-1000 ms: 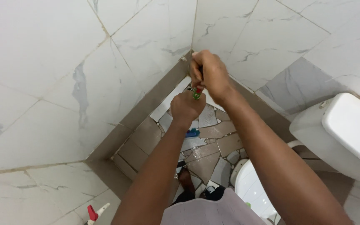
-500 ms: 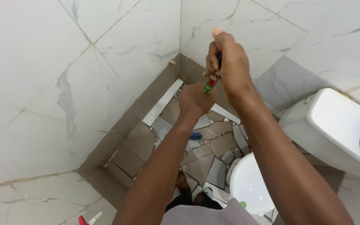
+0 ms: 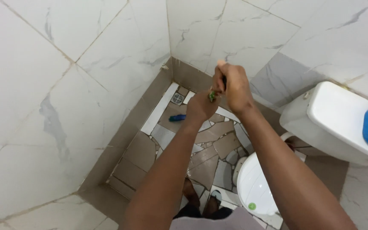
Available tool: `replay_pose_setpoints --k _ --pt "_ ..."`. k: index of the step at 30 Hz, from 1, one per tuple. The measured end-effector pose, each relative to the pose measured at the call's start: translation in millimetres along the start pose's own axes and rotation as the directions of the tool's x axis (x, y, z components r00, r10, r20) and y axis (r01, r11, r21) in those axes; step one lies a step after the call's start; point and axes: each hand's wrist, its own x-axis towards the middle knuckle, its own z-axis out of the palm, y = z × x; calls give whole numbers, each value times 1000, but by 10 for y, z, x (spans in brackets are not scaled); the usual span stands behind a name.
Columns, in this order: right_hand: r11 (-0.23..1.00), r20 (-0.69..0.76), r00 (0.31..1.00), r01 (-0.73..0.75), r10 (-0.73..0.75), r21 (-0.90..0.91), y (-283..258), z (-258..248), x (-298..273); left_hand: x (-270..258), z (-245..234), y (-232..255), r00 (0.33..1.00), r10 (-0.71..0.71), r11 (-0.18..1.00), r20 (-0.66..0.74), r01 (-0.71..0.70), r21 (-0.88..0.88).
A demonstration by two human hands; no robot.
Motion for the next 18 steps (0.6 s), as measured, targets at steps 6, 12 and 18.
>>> replay_pose_setpoints --k 6,12,18 --pt "986 18 987 -159 158 59 -152 -81 128 -146 -236 287 984 -75 988 163 51 148" --pt "992 -8 996 -91 92 93 -318 -90 128 -139 -206 359 987 -65 998 147 66 -4" --pt "986 -34 999 3 2 164 -555 -128 245 117 -304 384 1000 8 1000 14 -8 6"
